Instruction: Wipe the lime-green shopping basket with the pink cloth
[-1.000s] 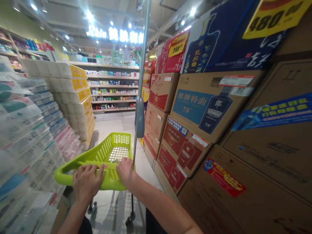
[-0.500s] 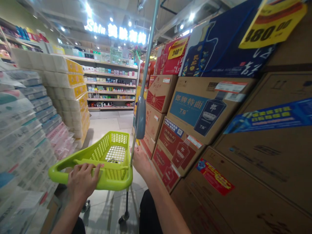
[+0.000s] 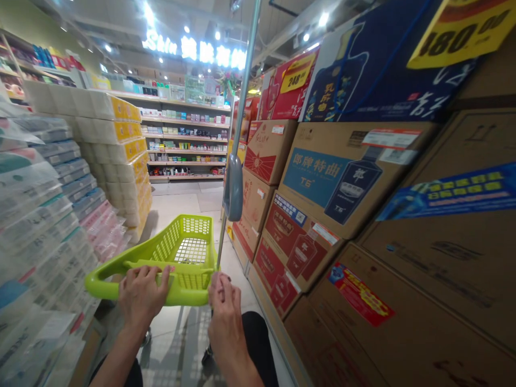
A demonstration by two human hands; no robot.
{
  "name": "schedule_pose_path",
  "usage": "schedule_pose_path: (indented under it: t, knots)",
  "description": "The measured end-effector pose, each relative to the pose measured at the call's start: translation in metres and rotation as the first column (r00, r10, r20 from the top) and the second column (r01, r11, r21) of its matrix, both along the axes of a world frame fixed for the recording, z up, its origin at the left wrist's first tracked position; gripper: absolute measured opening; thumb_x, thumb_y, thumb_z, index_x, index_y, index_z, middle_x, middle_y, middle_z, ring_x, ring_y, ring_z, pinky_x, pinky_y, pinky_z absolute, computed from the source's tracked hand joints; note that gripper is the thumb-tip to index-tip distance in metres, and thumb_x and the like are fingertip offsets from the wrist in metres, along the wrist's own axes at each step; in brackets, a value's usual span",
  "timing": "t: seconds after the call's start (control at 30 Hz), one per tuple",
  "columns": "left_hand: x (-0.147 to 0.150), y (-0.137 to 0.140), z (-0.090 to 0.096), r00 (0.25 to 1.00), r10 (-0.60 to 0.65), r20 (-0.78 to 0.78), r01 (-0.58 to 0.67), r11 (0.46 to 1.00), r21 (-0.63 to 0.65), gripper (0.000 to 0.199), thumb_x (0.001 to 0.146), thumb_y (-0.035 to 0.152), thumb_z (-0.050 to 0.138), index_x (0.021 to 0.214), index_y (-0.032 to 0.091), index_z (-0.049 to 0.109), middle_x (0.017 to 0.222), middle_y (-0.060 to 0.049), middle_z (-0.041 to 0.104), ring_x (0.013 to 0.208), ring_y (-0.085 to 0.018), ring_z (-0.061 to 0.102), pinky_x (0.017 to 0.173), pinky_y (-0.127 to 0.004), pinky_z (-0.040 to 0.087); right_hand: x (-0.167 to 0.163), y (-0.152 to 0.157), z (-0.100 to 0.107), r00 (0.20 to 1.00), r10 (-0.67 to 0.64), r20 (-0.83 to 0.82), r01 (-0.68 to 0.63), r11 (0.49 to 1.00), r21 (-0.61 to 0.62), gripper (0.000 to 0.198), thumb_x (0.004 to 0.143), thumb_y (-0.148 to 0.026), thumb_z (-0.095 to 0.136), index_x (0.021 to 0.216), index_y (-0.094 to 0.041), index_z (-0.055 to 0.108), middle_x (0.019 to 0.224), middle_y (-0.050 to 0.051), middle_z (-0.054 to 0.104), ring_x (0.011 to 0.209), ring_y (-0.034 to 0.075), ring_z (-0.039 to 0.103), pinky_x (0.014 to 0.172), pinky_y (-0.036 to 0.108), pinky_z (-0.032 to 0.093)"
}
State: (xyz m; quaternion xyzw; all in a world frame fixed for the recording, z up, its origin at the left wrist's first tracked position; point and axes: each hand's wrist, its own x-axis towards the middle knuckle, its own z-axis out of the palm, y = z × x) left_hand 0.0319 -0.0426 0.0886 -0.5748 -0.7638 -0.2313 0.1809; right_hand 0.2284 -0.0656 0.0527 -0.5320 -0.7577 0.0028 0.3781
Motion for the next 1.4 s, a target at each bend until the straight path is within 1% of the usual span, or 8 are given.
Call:
schedule_pose_path:
  t: [0.2,0.47,0.7,0.9,1.0,1.13,1.23,1.4]
  knots:
    - [-0.027,0.004,-0.007,0.99,-0.129,0.064,0.127,0.991,0.036,0.048,0.096,0.046,0.031,0.114,0.015,0.063,0.115,-0.012,0.063,0.104,-0.024,0.055,0.089,-0.037,0.04,0.007,0.032,-0.009,0.999,0.01,0.054,-0.011,1.0,0.029,0.054,0.088,0.004,0.032,0.127,-0.021,0.06,0.139,0.012,0.05,0.121,0.023,0.047,0.099,0.043,0.047]
    - [-0.058,-0.007,-0.018,0.985,-0.011,-0.172,0.008,1.0,-0.023,0.041,0.097,0.043,0.032,0.083,0.019,0.062,0.081,-0.009,0.067,0.088,-0.026,0.056,0.088,-0.041,0.035,-0.011,0.034,-0.001,0.99,-0.115,0.078,0.118,0.993,-0.029,0.056,0.086,0.005,0.032,0.13,-0.019,0.057,0.137,0.014,0.05,0.111,0.025,0.051,0.094,0.045,0.047]
    - [-0.052,-0.011,-0.022,0.986,-0.01,-0.164,0.011,1.0,0.007,0.036,0.096,0.039,0.034,0.083,0.019,0.061,0.079,-0.007,0.066,0.085,-0.025,0.055,0.087,-0.041,0.032,-0.031,0.003,0.012,0.989,0.131,0.074,-0.132,0.991,0.013,0.054,0.081,0.006,0.039,0.12,-0.024,0.062,0.136,0.01,0.051,0.121,0.025,0.046,0.098,0.046,0.047]
    - [-0.033,-0.028,-0.024,0.993,-0.024,-0.119,0.024,1.0,-0.006,0.032,0.093,0.039,0.037,0.084,0.019,0.062,0.08,-0.007,0.066,0.085,-0.026,0.053,0.088,-0.042,0.032,-0.014,0.057,0.045,0.969,0.241,0.045,-0.237,0.968,-0.077,0.041,0.084,0.003,0.042,0.106,-0.023,0.066,0.123,0.005,0.058,0.107,0.018,0.053,0.094,0.031,0.046]
    - [-0.018,-0.037,-0.025,0.996,-0.028,-0.09,0.029,0.999,0.014,0.032,0.092,0.04,0.039,0.081,0.02,0.062,0.079,-0.007,0.065,0.084,-0.026,0.053,0.088,-0.042,0.033,-0.016,0.1,0.042,0.936,0.351,0.036,-0.337,0.918,-0.209,0.037,0.081,0.006,0.044,0.096,-0.018,0.067,0.105,0.005,0.063,0.095,0.015,0.057,0.088,0.026,0.046]
    - [0.001,-0.047,-0.029,0.998,-0.026,-0.064,0.029,0.999,0.035,0.031,0.091,0.039,0.041,0.079,0.021,0.062,0.076,-0.007,0.063,0.084,-0.026,0.054,0.088,-0.043,0.033,-0.034,0.134,0.042,0.844,0.532,0.07,-0.447,0.769,-0.458,0.026,0.077,0.005,0.054,0.088,-0.013,0.068,0.09,0.004,0.064,0.087,0.014,0.059,0.08,0.023,0.047]
    - [0.011,-0.05,-0.032,0.999,-0.043,-0.031,0.045,0.998,0.05,0.031,0.09,0.04,0.042,0.077,0.02,0.062,0.075,-0.008,0.062,0.083,-0.026,0.054,0.087,-0.044,0.034,-0.061,0.136,0.055,0.762,0.641,0.09,-0.517,0.687,-0.51,0.017,0.086,-0.012,0.062,0.102,-0.013,0.066,0.099,0.004,0.065,0.094,0.018,0.061,0.083,0.03,0.051]
    - [0.017,-0.05,-0.039,0.994,-0.055,-0.091,0.064,0.993,0.096,0.031,0.09,0.041,0.043,0.081,0.02,0.063,0.075,-0.008,0.062,0.08,-0.025,0.053,0.085,-0.043,0.035,-0.114,0.114,0.075,0.699,0.71,0.086,-0.573,0.628,-0.527,0.038,0.092,-0.04,0.059,0.122,-0.016,0.057,0.123,0.007,0.059,0.105,0.023,0.061,0.088,0.042,0.054]
